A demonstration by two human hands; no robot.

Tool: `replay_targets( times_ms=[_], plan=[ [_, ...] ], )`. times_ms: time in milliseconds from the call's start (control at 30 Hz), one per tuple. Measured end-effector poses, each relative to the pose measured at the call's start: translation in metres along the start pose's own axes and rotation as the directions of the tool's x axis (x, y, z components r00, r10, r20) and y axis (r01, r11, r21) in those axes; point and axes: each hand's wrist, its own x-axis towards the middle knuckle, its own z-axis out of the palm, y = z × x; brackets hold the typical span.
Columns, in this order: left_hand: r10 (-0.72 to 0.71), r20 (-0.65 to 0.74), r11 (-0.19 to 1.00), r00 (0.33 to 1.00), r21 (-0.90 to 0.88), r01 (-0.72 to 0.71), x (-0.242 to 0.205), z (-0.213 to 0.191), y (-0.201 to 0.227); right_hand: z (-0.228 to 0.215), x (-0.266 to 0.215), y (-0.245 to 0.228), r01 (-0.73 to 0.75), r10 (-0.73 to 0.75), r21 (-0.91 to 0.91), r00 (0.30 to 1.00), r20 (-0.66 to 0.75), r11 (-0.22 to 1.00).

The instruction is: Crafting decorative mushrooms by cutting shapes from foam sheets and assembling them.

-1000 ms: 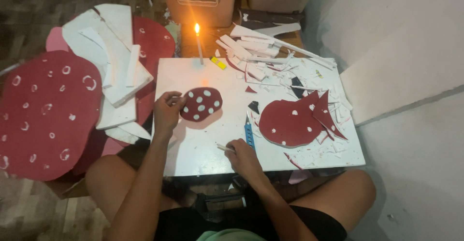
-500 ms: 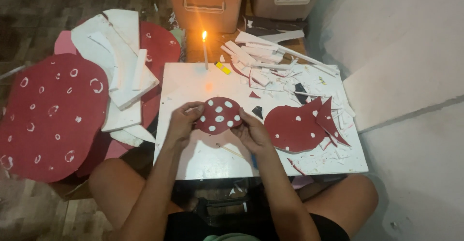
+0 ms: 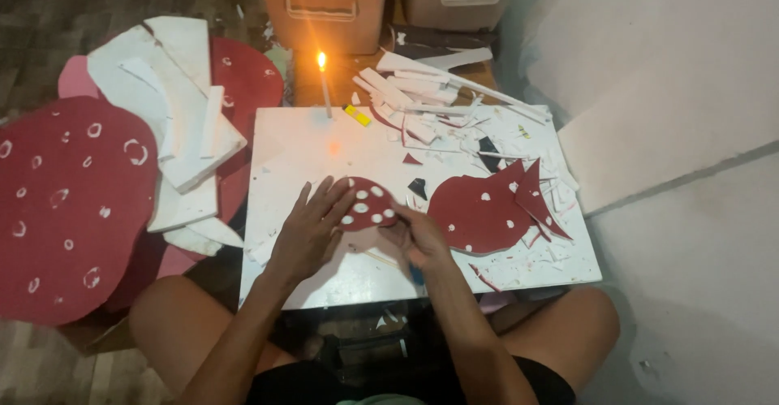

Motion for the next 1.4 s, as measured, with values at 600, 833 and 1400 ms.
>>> replay_targets(
  times_ms=[600,833,1400],
  plan=[
    [-0.749,0.227,0.385,0.623,-0.615,0.688,0.035,-0.006,0.024,0.096,-0.069,-0.016,0.537,-0.736,-0.842,0.588,0.337,0.044],
    [-0.763,0.292,0.385,0.577,-0.512,0.768,0.049,-0.021,0.031,0.088,-0.06,-0.021,0.52,-0.701,-0.833,0.665,0.257,0.188],
    [-0.757,0.223,0.405,0.614,-0.577,0.709,0.055,-0.029,0.048,0.093,-0.074,-0.02,0.447,-0.664,-0.716,0.748,-0.03,0.536]
  ],
)
